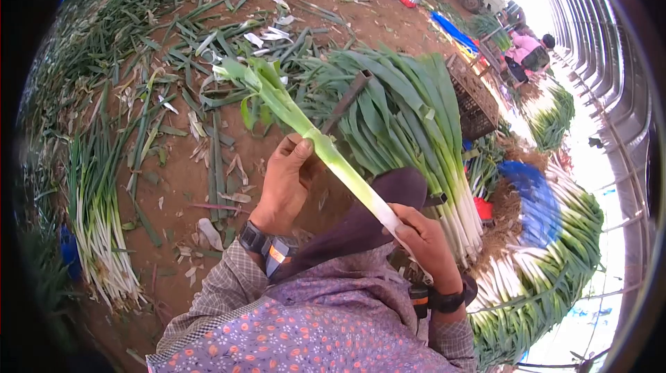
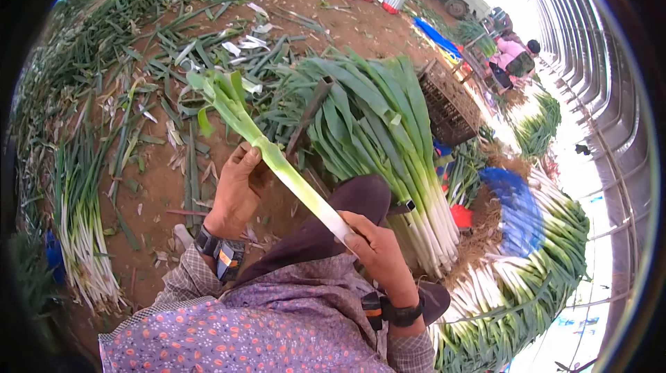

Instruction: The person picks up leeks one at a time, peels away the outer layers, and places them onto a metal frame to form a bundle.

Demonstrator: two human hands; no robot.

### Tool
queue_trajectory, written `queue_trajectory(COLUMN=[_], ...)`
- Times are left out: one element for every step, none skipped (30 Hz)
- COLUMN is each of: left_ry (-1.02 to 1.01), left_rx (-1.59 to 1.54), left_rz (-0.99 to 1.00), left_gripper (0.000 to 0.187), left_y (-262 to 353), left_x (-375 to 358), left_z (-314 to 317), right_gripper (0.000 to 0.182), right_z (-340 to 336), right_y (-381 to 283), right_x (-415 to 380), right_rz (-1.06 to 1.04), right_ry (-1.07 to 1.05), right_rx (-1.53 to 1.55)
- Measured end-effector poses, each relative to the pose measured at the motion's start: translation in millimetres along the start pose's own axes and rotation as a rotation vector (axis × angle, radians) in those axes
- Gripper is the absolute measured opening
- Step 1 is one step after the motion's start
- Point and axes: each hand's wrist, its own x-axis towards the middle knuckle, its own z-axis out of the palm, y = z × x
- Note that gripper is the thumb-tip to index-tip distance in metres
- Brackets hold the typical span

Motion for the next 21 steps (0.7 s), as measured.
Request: queue_trajectory(left_ry=[0.023, 0.047, 0.072, 0.097, 0.117, 0.134, 0.085, 0.038, -0.009, -0.012, -0.015, -0.018, -0.005, 0.006, 0.018, 0.045, 0.074, 0.103, 0.099, 0.096, 0.095], left_rx=[0.025, 0.049, 0.076, 0.080, 0.085, 0.091, 0.072, 0.050, 0.026, 0.034, 0.043, 0.052, 0.042, 0.032, 0.021, 0.012, 0.003, -0.006, 0.010, 0.024, 0.039], left_rz=[-0.005, -0.004, -0.003, -0.019, -0.037, -0.060, -0.050, -0.041, -0.028, -0.033, -0.039, -0.045, -0.026, -0.005, 0.016, 0.022, 0.028, 0.033, 0.042, 0.049, 0.056], left_gripper=[0.013, 0.012, 0.011, 0.010, 0.010, 0.010, 0.010, 0.009, 0.010, 0.009, 0.009, 0.009, 0.009, 0.008, 0.008, 0.010, 0.011, 0.013, 0.013, 0.012, 0.012], left_y=[-3.9, -6.2, -7.7, -9.7, -12.8, -16.0, -18.4, -20.2, -19.6, -18.4, -16.7, -16.1, -19.1, -23.1, -25.3, -26.3, -26.6, -26.7, -27.5, -29.0, -30.4], left_x=[-1.6, -2.0, -3.1, -3.8, -2.7, -1.7, 0.0, 2.2, 3.8, 5.2, 5.7, 5.7, 7.0, 9.0, 10.5, 11.6, 12.3, 12.7, 12.4, 10.7, 8.7], left_z=[-0.6, -1.5, -3.8, -7.8, -12.7, -15.7, -18.1, -20.5, -18.9, -16.3, -12.8, -9.0, -8.6, -8.7, -7.5, -6.2, -4.6, -4.0, -4.4, -5.7, -7.0], right_gripper=[0.042, 0.041, 0.041, 0.041, 0.041, 0.041, 0.041, 0.042, 0.042, 0.043, 0.043, 0.044, 0.044, 0.045, 0.045, 0.045, 0.046, 0.046, 0.046, 0.046, 0.046], right_z=[0.9, 0.3, 0.3, 0.5, -1.1, -2.6, -5.0, -6.6, -6.8, -6.2, -5.1, -2.0, 2.7, 6.1, 7.8, 9.3, 10.4, 10.8, 10.7, 10.9, 11.3], right_y=[6.8, 8.0, 5.9, 1.9, -4.8, -4.6, -3.7, -2.6, -1.6, -0.8, 0.3, 1.7, 3.3, 5.1, 6.8, 8.7, 10.9, 13.7, 16.5, 18.3, 18.7], right_x=[0.3, -0.4, -1.5, -2.5, -5.2, -5.6, -7.0, -8.7, -9.6, -10.2, -11.0, -11.4, -10.9, -10.2, -9.4, -8.3, -7.3, -6.5, -6.2, -6.5, -6.7], right_rz=[-0.096, -0.179, -0.264, -0.351, -0.317, -0.320, -0.319, -0.316, -0.305, -0.297, -0.288, -0.304, -0.323, -0.342, -0.342, -0.343, -0.344, -0.340, -0.335, -0.328, -0.328], right_ry=[0.021, 0.055, 0.087, 0.122, 0.119, 0.110, 0.103, 0.094, 0.110, 0.126, 0.142, 0.179, 0.217, 0.256, 0.268, 0.280, 0.291, 0.286, 0.280, 0.273, 0.260], right_rx=[-0.094, -0.178, -0.259, -0.339, -0.382, -0.376, -0.371, -0.369, -0.350, -0.330, -0.309, -0.318, -0.327, -0.337, -0.337, -0.336, -0.335, -0.341, -0.347, -0.354, -0.356])
